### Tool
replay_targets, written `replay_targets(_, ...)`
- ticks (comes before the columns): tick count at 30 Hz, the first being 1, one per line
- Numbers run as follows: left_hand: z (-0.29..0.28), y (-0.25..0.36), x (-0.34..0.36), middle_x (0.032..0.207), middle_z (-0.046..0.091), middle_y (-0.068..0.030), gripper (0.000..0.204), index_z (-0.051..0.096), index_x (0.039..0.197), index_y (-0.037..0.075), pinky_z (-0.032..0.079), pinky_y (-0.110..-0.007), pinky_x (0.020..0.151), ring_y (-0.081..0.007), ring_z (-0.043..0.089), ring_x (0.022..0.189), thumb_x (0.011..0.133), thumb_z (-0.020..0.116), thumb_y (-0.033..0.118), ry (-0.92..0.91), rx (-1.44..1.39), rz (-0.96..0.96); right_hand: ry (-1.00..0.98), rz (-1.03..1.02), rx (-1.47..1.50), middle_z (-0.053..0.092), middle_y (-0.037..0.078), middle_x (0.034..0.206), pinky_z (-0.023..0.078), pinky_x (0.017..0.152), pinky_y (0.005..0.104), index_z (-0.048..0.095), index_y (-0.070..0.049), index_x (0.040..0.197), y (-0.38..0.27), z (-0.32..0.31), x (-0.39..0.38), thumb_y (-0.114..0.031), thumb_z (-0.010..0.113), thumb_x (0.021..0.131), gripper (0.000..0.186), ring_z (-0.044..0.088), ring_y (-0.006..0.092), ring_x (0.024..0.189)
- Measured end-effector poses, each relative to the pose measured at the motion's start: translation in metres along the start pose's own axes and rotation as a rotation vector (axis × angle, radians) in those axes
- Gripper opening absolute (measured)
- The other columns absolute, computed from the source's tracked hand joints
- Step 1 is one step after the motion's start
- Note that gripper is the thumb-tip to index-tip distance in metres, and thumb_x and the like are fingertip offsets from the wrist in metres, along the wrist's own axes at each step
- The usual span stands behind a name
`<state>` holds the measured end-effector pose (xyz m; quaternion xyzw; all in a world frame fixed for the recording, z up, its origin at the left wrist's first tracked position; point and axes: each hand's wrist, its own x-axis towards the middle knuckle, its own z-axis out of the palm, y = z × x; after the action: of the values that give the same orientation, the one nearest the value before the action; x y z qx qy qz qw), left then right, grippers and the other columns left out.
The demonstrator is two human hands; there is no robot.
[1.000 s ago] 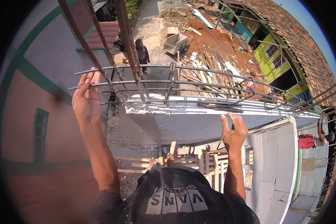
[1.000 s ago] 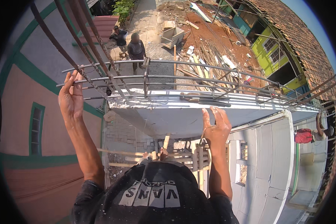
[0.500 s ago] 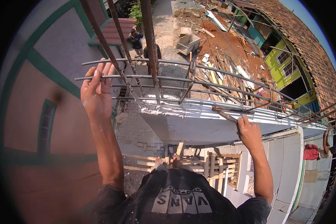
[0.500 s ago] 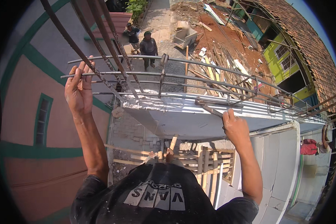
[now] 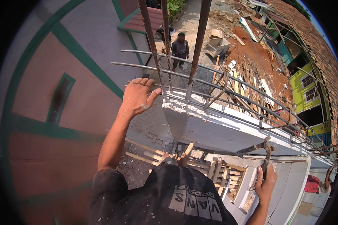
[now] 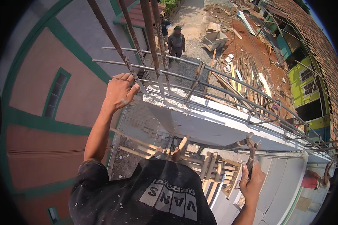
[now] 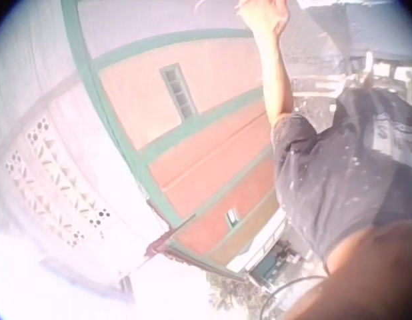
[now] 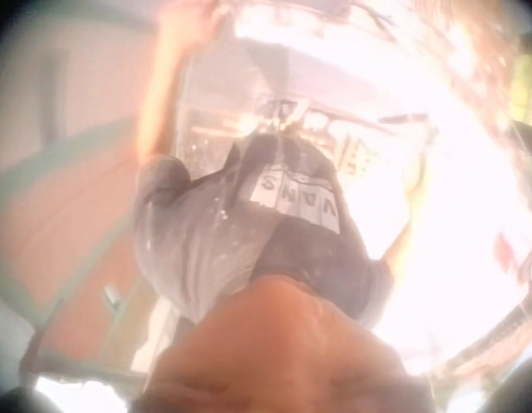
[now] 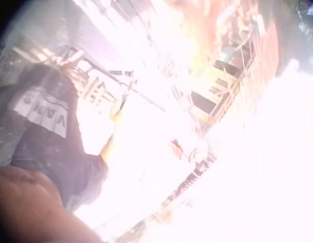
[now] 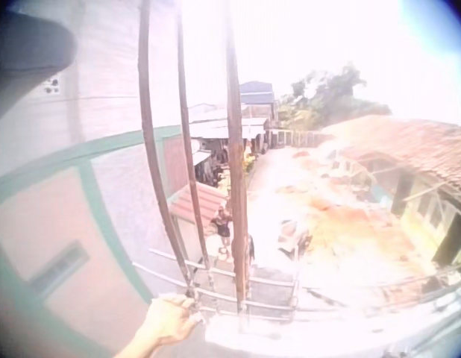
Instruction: The person uses pliers to twist wire and secure vertical rebar rods within a metal frame cage on top of a construction wall.
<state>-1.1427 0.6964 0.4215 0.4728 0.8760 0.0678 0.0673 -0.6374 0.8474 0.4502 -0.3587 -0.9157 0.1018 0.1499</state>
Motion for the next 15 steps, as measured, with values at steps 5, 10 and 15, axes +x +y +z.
replay_targets(5, 0.023, -0.019, -0.004, 0.129, 0.063, -0.0146, 0.054, 0.059, 0.133, 0.002, 0.034, -0.045, 0.114, -0.0321, 0.054, 0.125, 0.099, 0.05, 0.043, 0.493, 0.095, 0.235, -0.028, 0.022, 0.106, 0.064, 0.013, 0.085, 0.043, 0.08, 0.0459, 0.061, -0.003, 0.101, -0.027, 0.036, -0.014, -0.012, 0.066, 0.094, 0.012, 0.059, 0.0345, 0.08)
replay_targets(10, 0.062, 0.023, -0.077, 0.139, 0.054, -0.0218, 0.078, 0.045, 0.141, -0.006, 0.036, -0.045, 0.113, -0.0327, 0.05, 0.132, 0.101, 0.04, 0.061, 0.992, -0.926, 0.206, -0.18, -0.176, 0.546, 0.063, 0.012, 0.072, 0.047, 0.059, 0.0359, 0.065, 0.0, 0.088, -0.075, 0.076, 0.006, -0.009, 0.07, 0.09, 0.01, 0.062, 0.0258, 0.061)
replay_targets(15, 0.104, 0.092, -0.16, 0.136, 0.054, -0.0242, 0.111, 0.037, 0.141, -0.011, 0.042, -0.043, 0.11, -0.0318, 0.055, 0.129, 0.079, 0.07, 0.074, 0.109, -2.041, 0.21, -0.349, -0.403, 0.683, 0.069, 0.016, 0.098, 0.053, 0.066, 0.0398, 0.065, -0.001, 0.112, -0.151, 0.106, 0.041, -0.012, 0.076, 0.086, 0.031, 0.068, 0.0327, 0.078)
